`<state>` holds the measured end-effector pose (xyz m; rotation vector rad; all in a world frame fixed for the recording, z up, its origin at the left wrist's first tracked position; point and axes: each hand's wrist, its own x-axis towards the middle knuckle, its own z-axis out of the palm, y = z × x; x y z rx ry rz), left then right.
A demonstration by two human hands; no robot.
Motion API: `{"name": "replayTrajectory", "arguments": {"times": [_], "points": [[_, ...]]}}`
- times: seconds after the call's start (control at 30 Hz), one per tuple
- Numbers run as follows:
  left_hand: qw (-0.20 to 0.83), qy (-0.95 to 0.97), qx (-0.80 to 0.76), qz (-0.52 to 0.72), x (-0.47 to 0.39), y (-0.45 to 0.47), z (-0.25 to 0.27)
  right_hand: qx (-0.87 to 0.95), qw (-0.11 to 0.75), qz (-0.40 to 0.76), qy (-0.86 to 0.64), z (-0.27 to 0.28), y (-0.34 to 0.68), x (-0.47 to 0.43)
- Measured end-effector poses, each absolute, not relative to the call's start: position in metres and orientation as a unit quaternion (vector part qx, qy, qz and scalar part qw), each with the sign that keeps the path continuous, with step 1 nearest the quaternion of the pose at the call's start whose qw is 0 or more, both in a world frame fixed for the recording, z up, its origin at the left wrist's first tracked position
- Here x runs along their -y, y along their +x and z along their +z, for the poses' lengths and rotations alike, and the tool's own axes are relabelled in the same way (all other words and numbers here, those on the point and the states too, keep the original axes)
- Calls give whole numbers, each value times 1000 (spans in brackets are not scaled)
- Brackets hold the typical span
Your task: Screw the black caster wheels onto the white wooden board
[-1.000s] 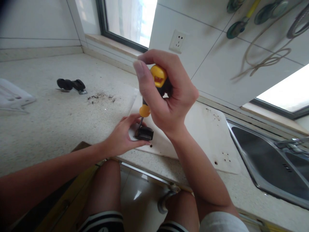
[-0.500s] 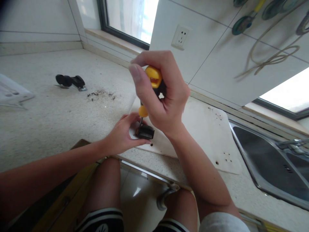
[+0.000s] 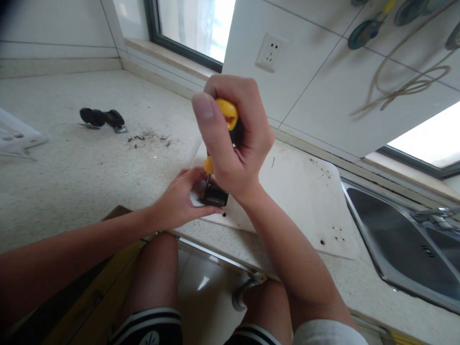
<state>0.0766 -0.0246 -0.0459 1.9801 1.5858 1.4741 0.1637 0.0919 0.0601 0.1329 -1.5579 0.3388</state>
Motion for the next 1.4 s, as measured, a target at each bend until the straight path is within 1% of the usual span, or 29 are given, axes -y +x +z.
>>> {"name": "replayTrajectory", "arguments": {"times": [0.17,0.3,0.37,0.5,0.6,0.7,0.87,1.03,1.13,1.2,1.3,1.33,1.4], "points": [[101,673,-537,498,24,76,-47,691,700,178,35,54,166,-88],[89,675,-531,504,23,76,-49,725,651,222,-29,50,172,-81],[88,676,-533,501,23,76,-49,716,666,210,-8,51,171,-79],[92,680,-527,501,23,76,-48,646,732,203,75,56,160,-80],[91,682,-523,503,23,75,-47,624,747,212,94,59,156,-84],[99,681,-525,501,23,76,-46,648,727,204,98,59,160,-85],[126,664,-544,498,24,77,-45,711,659,237,55,56,171,-69],[164,681,-519,489,25,76,-43,761,623,182,7,52,176,-51],[150,683,-517,494,26,76,-42,768,618,170,7,54,177,-53],[126,682,-520,498,27,76,-43,751,639,157,45,58,175,-59],[109,686,-520,497,27,77,-45,714,687,83,107,66,172,-64],[109,686,-521,495,27,77,-45,707,696,60,109,69,173,-65],[115,684,-527,492,27,77,-44,721,687,33,82,73,177,-64]]}}
